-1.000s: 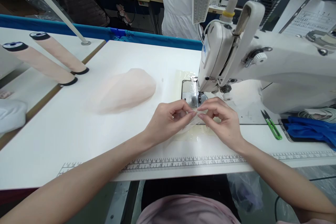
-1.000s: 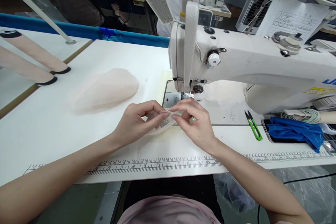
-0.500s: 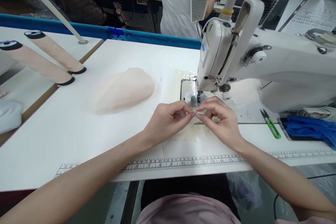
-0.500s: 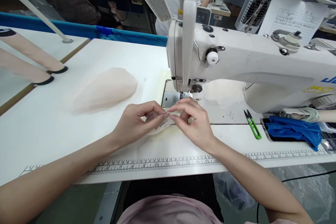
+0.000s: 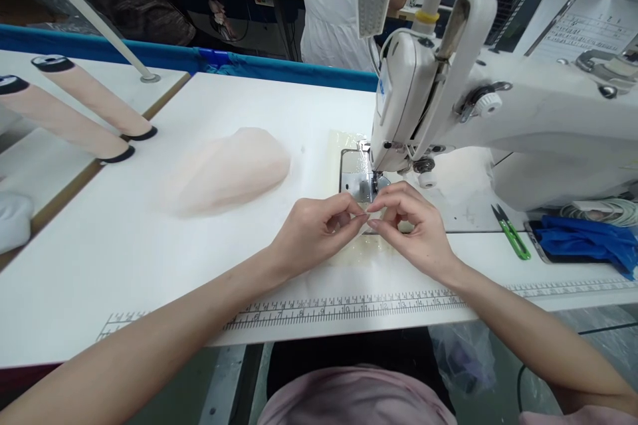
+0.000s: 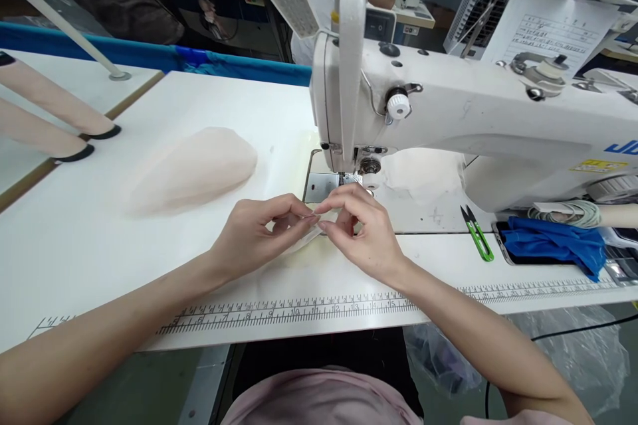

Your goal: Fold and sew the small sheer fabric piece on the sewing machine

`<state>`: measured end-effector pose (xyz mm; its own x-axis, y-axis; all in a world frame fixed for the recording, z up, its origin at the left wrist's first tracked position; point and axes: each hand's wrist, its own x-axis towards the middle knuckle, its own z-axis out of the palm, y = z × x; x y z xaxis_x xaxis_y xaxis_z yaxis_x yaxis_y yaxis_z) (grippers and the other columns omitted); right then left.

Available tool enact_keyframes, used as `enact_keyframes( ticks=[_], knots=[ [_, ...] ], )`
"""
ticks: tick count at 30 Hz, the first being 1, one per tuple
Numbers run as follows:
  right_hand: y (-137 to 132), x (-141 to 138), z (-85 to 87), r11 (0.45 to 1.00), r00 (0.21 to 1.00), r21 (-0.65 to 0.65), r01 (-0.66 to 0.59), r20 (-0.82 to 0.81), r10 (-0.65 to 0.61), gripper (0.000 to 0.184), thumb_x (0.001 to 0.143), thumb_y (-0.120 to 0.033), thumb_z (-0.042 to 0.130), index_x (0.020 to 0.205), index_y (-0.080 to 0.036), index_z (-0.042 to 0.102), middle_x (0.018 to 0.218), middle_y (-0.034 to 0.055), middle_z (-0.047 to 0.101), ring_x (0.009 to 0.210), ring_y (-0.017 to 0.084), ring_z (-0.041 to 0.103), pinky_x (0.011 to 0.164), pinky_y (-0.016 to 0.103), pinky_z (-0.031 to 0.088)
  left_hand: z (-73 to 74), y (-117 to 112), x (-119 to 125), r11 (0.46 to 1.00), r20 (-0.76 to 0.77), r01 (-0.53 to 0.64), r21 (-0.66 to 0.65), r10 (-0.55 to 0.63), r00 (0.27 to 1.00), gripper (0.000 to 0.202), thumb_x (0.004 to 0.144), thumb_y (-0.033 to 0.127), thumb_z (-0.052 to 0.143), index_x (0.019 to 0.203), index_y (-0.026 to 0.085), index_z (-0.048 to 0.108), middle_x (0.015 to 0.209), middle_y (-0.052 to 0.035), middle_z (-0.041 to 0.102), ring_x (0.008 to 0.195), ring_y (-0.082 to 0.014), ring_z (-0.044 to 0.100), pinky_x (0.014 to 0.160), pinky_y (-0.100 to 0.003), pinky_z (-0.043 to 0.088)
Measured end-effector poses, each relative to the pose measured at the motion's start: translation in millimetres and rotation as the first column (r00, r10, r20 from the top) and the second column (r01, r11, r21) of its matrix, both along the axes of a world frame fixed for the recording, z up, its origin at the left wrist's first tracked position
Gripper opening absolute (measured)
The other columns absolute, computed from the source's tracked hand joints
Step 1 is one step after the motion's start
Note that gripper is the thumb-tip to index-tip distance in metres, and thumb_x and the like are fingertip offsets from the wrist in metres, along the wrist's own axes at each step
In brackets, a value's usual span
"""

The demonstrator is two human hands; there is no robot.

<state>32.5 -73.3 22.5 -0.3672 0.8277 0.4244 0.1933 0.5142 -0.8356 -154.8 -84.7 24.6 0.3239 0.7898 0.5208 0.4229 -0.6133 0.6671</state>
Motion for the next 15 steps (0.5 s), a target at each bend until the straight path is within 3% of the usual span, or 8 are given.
enact_keyframes(
  ticks=[15],
  knots=[
    [1.3, 0.5, 0.0, 0.999, 0.999, -0.049, 0.0, 0.039, 0.002, 0.012, 0.08, -0.014, 0.067, 0.088, -0.022, 0.062, 0.1, 0.0, 0.054, 0.053, 0.003, 0.05, 0.053, 0.023, 0.046, 0.5, -0.7, -0.4, 1.0, -0.012, -0.007, 0.002, 0.007, 1.0, 0.009, 0.087, 0.019, 0.059, 0.079, 0.017, 0.063, 0.055, 0.0049, 0.057, 0.044, -0.005, 0.036, 0.042, -0.019, 0.031]
  ],
)
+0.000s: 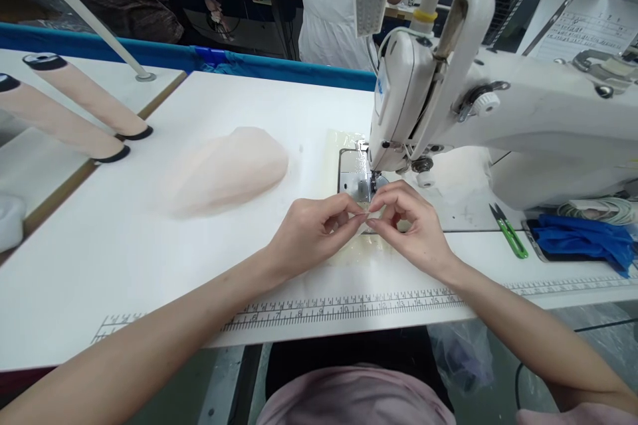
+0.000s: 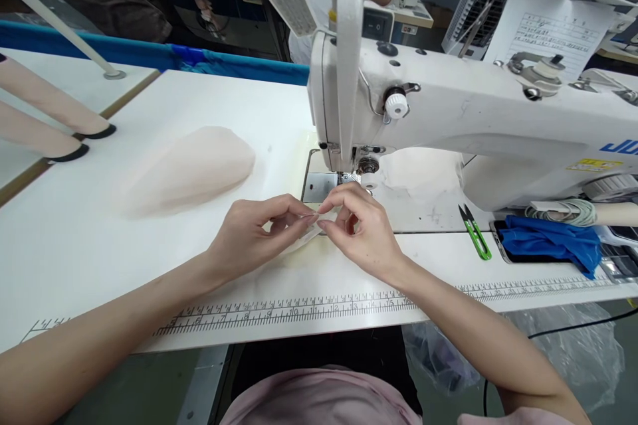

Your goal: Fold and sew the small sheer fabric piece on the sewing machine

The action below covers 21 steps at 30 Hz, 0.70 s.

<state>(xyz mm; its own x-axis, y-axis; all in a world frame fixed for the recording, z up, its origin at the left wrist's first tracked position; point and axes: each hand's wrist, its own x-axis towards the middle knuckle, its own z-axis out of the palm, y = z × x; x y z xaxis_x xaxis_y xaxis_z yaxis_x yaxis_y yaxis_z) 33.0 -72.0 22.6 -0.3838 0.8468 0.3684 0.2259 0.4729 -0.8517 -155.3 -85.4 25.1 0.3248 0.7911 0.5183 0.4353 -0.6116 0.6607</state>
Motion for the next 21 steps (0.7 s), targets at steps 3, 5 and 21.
enact_keyframes(
  ticks=[3, 5, 21],
  knots=[
    [0.9, 0.2, 0.1, 1.0, 1.0, -0.002, 0.008, -0.019, -0.008, 0.009, 0.081, -0.016, 0.067, 0.087, -0.022, 0.062, 0.099, 0.0, 0.054, 0.055, 0.003, 0.05, 0.053, 0.023, 0.046, 1.5, -0.8, -0.3, 0.999, 0.01, -0.005, -0.045, 0.005, 1.0, 0.01, 0.087, 0.02, 0.058, 0.08, 0.016, 0.064, 0.056, 0.0027, 0.06, 0.042, -0.0053, 0.039, 0.041, -0.02, 0.032],
    [1.5, 0.3, 0.2, 1.0, 1.0, 0.003, 0.019, -0.019, -0.019, 0.006, 0.083, -0.018, 0.066, 0.085, -0.022, 0.063, 0.096, 0.0002, 0.054, 0.059, 0.005, 0.051, 0.053, 0.023, 0.046, 3.3, -1.0, -0.5, 0.997, 0.015, -0.014, -0.079, 0.015, 1.0, 0.012, 0.088, 0.021, 0.057, 0.08, 0.016, 0.064, 0.054, 0.0027, 0.059, 0.042, -0.0057, 0.043, 0.042, -0.02, 0.033],
    [2.3, 0.1, 2.6, 0.996, 0.997, -0.093, 0.017, -0.076, -0.024, 0.003, 0.085, -0.023, 0.064, 0.083, -0.021, 0.064, 0.086, -0.0007, 0.06, 0.059, 0.006, 0.051, 0.053, 0.023, 0.043, 5.8, 1.9, 0.0, 0.973, 0.065, 0.022, -0.229, -0.008, 0.998, 0.01, 0.086, 0.024, 0.06, 0.08, 0.016, 0.064, 0.047, 0.0057, 0.052, 0.04, -0.0066, 0.044, 0.042, -0.02, 0.035]
  ],
)
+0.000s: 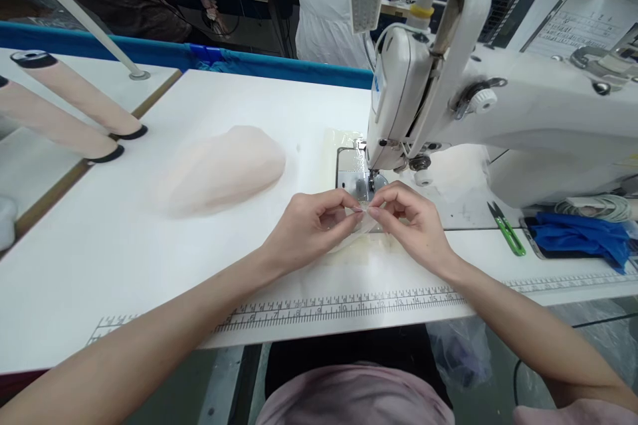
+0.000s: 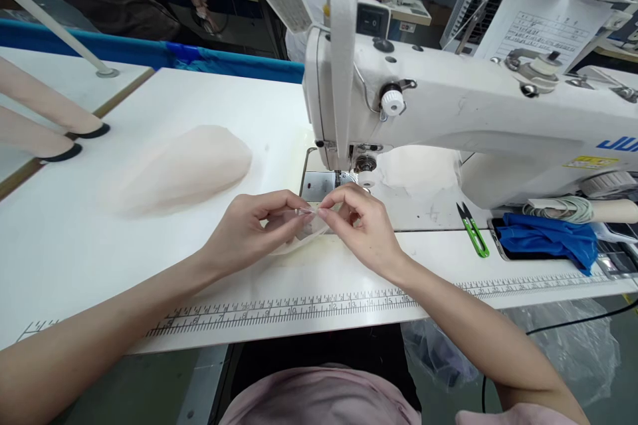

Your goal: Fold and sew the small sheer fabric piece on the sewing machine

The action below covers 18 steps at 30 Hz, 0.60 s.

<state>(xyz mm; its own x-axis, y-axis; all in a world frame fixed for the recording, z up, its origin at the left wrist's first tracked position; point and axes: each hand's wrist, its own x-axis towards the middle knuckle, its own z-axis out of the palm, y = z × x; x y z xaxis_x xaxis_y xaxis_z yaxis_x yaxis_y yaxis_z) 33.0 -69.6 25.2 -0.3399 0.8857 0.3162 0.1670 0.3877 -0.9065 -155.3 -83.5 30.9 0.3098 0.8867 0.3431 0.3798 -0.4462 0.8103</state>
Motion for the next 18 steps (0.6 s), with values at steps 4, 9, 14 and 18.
enact_keyframes(
  ticks=[4, 9, 14, 18],
  knots=[
    [0.0, -0.4, -0.6, 1.0, 1.0, 0.002, -0.002, -0.004, 0.002, 0.003, 0.085, -0.023, 0.064, 0.083, -0.021, 0.064, 0.087, -0.0009, 0.06, 0.059, 0.006, 0.051, 0.053, 0.022, 0.043, 0.1, -0.5, -0.4, 1.0, 0.0, -0.012, -0.028, 0.012, 1.0, 0.011, 0.086, 0.026, 0.061, 0.08, 0.017, 0.065, 0.047, 0.005, 0.054, 0.039, -0.0076, 0.049, 0.04, -0.02, 0.036],
    [-0.6, -0.5, -1.1, 1.0, 1.0, 0.016, 0.005, -0.005, -0.005, 0.002, 0.084, -0.021, 0.065, 0.083, -0.021, 0.064, 0.088, -0.0013, 0.06, 0.057, 0.005, 0.05, 0.051, 0.021, 0.042, -0.7, -0.2, -1.2, 0.999, -0.001, -0.012, -0.049, 0.012, 1.0, 0.013, 0.086, 0.027, 0.061, 0.081, 0.016, 0.066, 0.049, 0.0036, 0.056, 0.04, -0.0076, 0.05, 0.04, -0.019, 0.036],
    [-0.4, 0.3, -1.0, 0.998, 1.0, 0.061, 0.008, 0.02, -0.009, 0.002, 0.084, -0.022, 0.065, 0.084, -0.02, 0.064, 0.088, -0.0009, 0.059, 0.057, 0.005, 0.049, 0.052, 0.022, 0.042, -1.2, 0.0, -1.3, 0.999, 0.019, -0.007, -0.046, 0.008, 1.0, 0.014, 0.086, 0.028, 0.061, 0.078, 0.016, 0.065, 0.049, 0.0037, 0.055, 0.039, -0.0073, 0.048, 0.039, -0.02, 0.034],
    [0.0, 0.4, -1.2, 0.996, 0.999, 0.093, 0.01, 0.036, -0.014, 0.002, 0.083, -0.019, 0.065, 0.083, -0.021, 0.064, 0.086, -0.0014, 0.059, 0.056, 0.005, 0.049, 0.051, 0.022, 0.042, -0.2, -0.2, -0.8, 0.999, 0.035, -0.002, -0.051, 0.004, 0.999, 0.014, 0.086, 0.027, 0.061, 0.077, 0.016, 0.064, 0.046, 0.0053, 0.051, 0.038, -0.0067, 0.045, 0.039, -0.02, 0.032]
  ],
)
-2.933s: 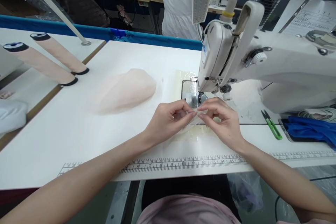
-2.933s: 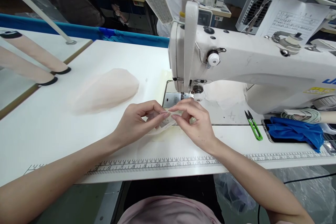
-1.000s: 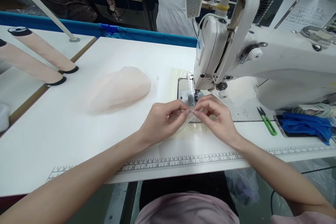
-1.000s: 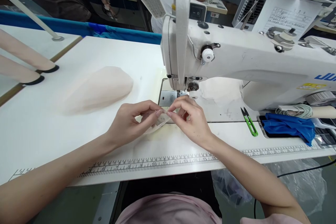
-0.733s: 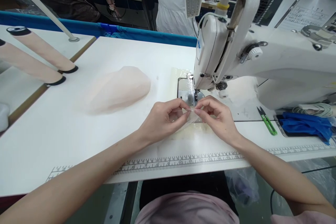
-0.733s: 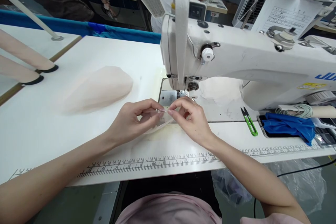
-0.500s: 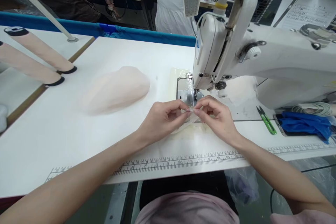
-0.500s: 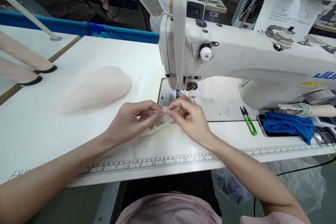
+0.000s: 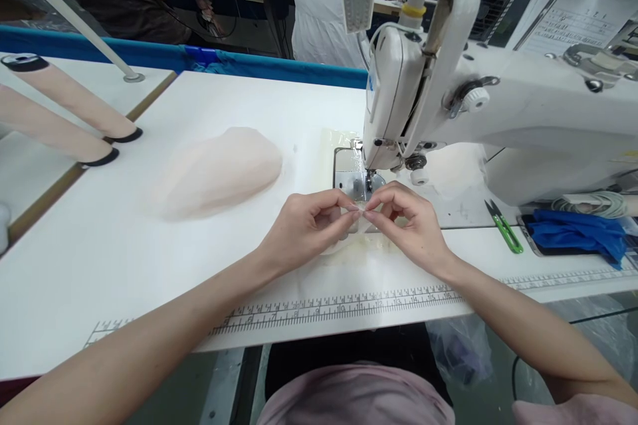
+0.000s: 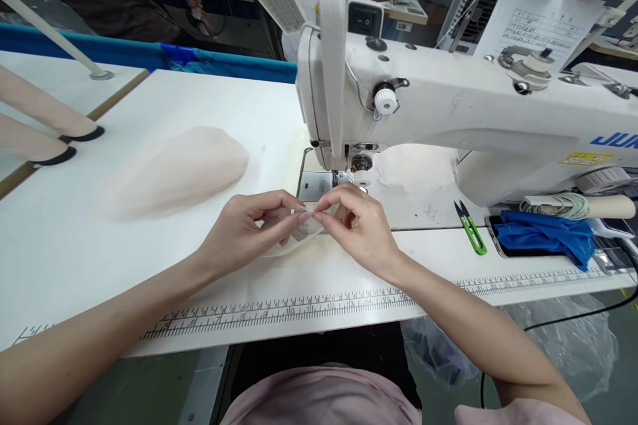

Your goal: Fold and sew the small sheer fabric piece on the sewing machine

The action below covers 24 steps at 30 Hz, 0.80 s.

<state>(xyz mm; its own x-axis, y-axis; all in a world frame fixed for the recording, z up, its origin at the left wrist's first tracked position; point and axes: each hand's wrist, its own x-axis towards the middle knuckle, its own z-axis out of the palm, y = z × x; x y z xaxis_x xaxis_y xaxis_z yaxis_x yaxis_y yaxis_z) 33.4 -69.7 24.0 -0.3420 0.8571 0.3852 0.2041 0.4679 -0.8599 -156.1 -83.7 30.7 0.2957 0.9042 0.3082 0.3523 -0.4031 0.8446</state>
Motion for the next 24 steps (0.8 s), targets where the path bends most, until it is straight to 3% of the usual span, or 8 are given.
enact_keyframes(
  ticks=[9, 21, 24],
  knots=[
    [-1.3, -0.3, -0.6, 0.995, 1.0, 0.099, -0.002, -0.016, 0.003, 0.012, 0.082, -0.009, 0.063, 0.086, -0.02, 0.065, 0.086, -0.0017, 0.058, 0.057, 0.004, 0.048, 0.052, 0.021, 0.043, 0.1, -1.5, 0.2, 0.997, -0.056, -0.038, 0.068, 0.042, 0.998, 0.012, 0.086, 0.025, 0.061, 0.078, 0.017, 0.064, 0.045, 0.0074, 0.046, 0.04, -0.005, 0.031, 0.04, -0.02, 0.027],
    [-1.0, 0.6, -1.9, 0.999, 0.999, 0.049, -0.012, 0.036, 0.01, 0.004, 0.084, -0.018, 0.063, 0.087, -0.02, 0.063, 0.089, -0.0008, 0.058, 0.055, 0.004, 0.049, 0.052, 0.022, 0.043, 0.0, -1.8, 0.7, 0.997, -0.094, -0.053, 0.049, 0.057, 0.994, 0.013, 0.085, 0.026, 0.06, 0.076, 0.017, 0.064, 0.05, 0.005, 0.054, 0.042, -0.0059, 0.029, 0.041, -0.02, 0.027],
    [-2.4, 0.4, 0.1, 0.999, 0.999, 0.024, -0.034, 0.035, 0.033, 0.008, 0.083, -0.026, 0.066, 0.088, -0.02, 0.064, 0.086, -0.0005, 0.058, 0.056, 0.006, 0.049, 0.051, 0.022, 0.043, 0.5, -1.8, 0.8, 0.996, -0.092, -0.054, 0.07, 0.06, 0.994, 0.013, 0.085, 0.024, 0.06, 0.074, 0.018, 0.064, 0.048, 0.0069, 0.048, 0.042, -0.0058, 0.029, 0.042, -0.02, 0.026]
  ],
)
